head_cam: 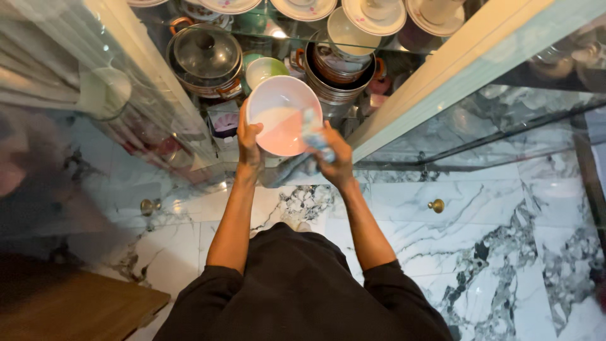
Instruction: The person wipes the exterior of a glass cabinet with a cloth, then picks up several bowls and cups from the cabinet shelves one by one and wipes each item thoroughly with the cloth.
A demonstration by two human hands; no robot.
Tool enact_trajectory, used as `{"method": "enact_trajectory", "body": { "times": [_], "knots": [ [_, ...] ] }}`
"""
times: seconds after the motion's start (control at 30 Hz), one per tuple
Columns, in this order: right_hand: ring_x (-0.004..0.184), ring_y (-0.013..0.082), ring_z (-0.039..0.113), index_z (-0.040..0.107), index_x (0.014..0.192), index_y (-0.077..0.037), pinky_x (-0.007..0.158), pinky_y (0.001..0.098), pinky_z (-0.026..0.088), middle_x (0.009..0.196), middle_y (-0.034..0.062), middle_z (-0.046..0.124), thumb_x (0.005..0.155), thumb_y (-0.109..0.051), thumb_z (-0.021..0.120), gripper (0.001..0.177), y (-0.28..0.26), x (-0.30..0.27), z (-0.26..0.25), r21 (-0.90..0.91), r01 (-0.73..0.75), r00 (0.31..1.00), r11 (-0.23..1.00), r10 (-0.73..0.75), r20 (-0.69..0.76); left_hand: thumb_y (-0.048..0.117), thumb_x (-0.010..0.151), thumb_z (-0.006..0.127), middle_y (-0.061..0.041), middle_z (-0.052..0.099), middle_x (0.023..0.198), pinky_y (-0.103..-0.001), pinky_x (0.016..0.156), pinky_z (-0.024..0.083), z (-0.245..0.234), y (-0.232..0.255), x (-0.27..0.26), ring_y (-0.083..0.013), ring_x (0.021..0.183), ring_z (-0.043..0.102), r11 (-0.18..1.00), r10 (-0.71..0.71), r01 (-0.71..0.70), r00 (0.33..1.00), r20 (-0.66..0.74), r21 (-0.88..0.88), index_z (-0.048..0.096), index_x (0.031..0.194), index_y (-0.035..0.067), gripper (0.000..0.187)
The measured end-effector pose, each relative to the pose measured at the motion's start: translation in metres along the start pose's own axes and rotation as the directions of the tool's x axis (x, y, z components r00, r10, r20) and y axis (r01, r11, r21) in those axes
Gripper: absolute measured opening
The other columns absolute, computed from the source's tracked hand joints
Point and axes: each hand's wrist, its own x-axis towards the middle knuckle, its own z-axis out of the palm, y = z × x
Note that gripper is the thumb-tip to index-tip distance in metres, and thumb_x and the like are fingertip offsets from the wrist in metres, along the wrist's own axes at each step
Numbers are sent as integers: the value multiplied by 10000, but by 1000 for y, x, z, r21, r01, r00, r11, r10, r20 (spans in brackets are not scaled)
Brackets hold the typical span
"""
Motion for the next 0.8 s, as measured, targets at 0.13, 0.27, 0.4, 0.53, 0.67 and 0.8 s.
{"method": "enact_trajectory", "body": {
  "times": [0.13,0.27,0.4,0.53,0.67,0.8],
  "knots": [
    [866,187,560,481,1228,-36,769,357,444,1019,64,588,908,-235,599,395,21,-7,21,716,-395,602,575,751,-272,228,668,490,-155,485,1189,-373,944,419,-8,-11,-14,-259,1101,488,955,-171,149,983,-69,-255,375,1289,10,669],
    [1089,150,515,348,1343,-62,932,315,417,1221,61,523,865,-348,599,611,28,3,18,898,-399,505,187,862,45,229,682,500,-187,498,1160,-391,931,433,-8,-23,-21,-296,1073,514,898,-261,234,965,-22,-373,377,1273,-18,652],
    [1137,196,464,319,1354,-70,946,349,423,1247,101,459,810,-328,669,697,30,6,-6,901,-431,706,42,638,308,237,656,512,-160,481,1204,-383,964,406,-4,-13,-29,-265,1115,483,968,-99,111,993,64,-224,352,1322,-7,727],
    [1067,182,531,397,1283,-26,898,308,442,1171,87,541,751,-162,662,610,52,-6,-11,748,-656,634,100,611,474,243,650,513,-141,453,1283,-355,1058,328,2,-1,-26,-244,1228,419,981,-36,77,974,223,-177,336,1342,-7,757],
    [820,158,587,495,1174,-16,692,290,491,960,60,615,739,-66,563,443,85,-32,10,740,-673,512,16,732,450,242,662,500,-125,458,1291,-331,1060,301,8,-5,-17,-231,1238,404,998,-39,51,955,293,-32,364,1338,0,731],
    [799,173,583,541,1130,59,682,287,476,943,89,600,722,6,512,412,105,-50,25,756,-651,537,67,744,396,166,751,468,-111,529,1273,-298,1040,347,20,-17,-6,-200,1196,478,970,18,-54,989,148,238,459,1305,5,577]
  ]
}}
